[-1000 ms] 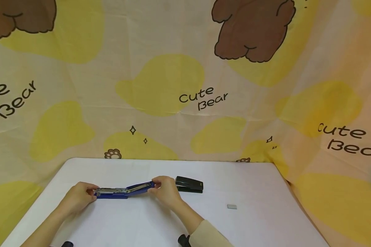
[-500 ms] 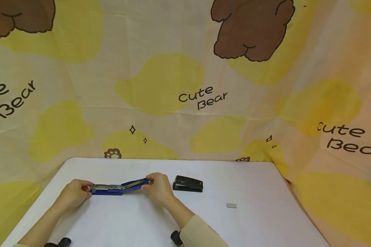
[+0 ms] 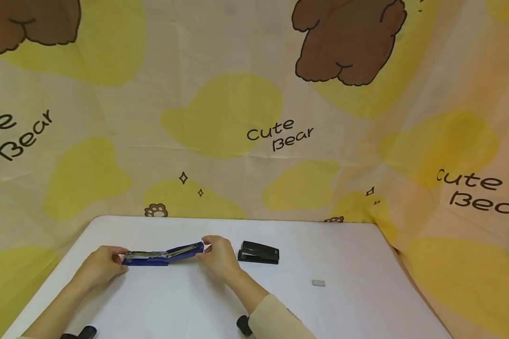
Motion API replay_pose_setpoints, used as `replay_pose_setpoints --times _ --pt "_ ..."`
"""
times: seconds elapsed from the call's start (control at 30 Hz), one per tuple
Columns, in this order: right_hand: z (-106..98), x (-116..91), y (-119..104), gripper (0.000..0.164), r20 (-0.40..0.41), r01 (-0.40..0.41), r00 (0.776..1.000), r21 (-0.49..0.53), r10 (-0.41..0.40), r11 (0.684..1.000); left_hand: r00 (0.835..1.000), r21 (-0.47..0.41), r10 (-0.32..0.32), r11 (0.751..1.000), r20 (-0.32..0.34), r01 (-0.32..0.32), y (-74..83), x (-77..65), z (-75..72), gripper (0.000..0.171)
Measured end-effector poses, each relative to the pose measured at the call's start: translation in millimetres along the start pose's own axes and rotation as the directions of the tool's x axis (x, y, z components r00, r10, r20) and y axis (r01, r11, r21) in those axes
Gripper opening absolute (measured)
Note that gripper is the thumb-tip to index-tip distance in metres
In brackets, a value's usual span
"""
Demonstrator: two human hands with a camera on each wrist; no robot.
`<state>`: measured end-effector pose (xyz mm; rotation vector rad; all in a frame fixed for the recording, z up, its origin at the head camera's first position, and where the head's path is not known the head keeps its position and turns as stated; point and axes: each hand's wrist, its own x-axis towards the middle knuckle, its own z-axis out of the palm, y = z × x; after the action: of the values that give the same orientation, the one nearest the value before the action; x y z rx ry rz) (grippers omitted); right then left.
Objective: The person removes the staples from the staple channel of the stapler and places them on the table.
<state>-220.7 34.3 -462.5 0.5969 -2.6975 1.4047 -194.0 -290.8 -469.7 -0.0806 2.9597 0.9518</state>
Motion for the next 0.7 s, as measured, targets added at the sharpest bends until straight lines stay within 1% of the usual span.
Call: replay_pose_setpoints --times 0.13,0.17,0.27,0.4,0.47,0.53,0.6,0.7 --pt "-8.4 -4.9 -1.9 0.04 -0.003 0.011 1.0 0.015 -0.011 1.0 0.999 0.01 -0.039 0.999 -0.02 0.039 12.4 -8.2 -6.9 0.055" --pt "-10.9 -6.5 -2.3 0.039 -0.001 0.01 1.0 0.023 -0.01 1.0 0.998 0.008 -0.048 0.999 -0.03 0.048 17.1 -10.5 -7.8 0.056" --pt "-18.4 -11.1 -2.6 0.036 -0.005 0.018 1.0 0.04 -0.018 0.999 0.997 0.001 -0.049 0.999 -0.061 0.05 33.9 -18.7 -8.4 0.055" --pt "-35.0 -16.7 -2.0 0.033 -0.027 0.006 1.0 0.041 -0.005 0.999 0.994 -0.014 -0.008 1.0 -0.109 0.007 64.4 -27.9 -6.1 0.051" --pt "-46.0 -19.6 0.2 0.032 -0.044 0.003 0.999 0.028 -0.002 1.0 0.99 -0.005 0.022 1.0 -0.141 -0.023 80.1 -30.8 -4.6 0.049" --pt "-58.4 -24.2 3.5 0.031 -0.058 0.003 0.998 0.029 -0.001 1.0 0.982 0.005 0.058 0.998 -0.182 -0.058 93.7 -33.5 -2.0 0.047" --pt "-69.6 -29.1 8.5 0.029 -0.086 0.014 0.996 0.036 -0.011 0.999 0.969 0.016 0.095 0.995 -0.229 -0.094 106.6 -35.4 0.6 0.044" --pt "-85.8 -37.2 17.2 0.029 -0.125 0.017 0.992 0.052 -0.011 0.998 0.951 0.006 0.123 0.992 -0.284 -0.127 125.1 -38.6 4.9 0.04"
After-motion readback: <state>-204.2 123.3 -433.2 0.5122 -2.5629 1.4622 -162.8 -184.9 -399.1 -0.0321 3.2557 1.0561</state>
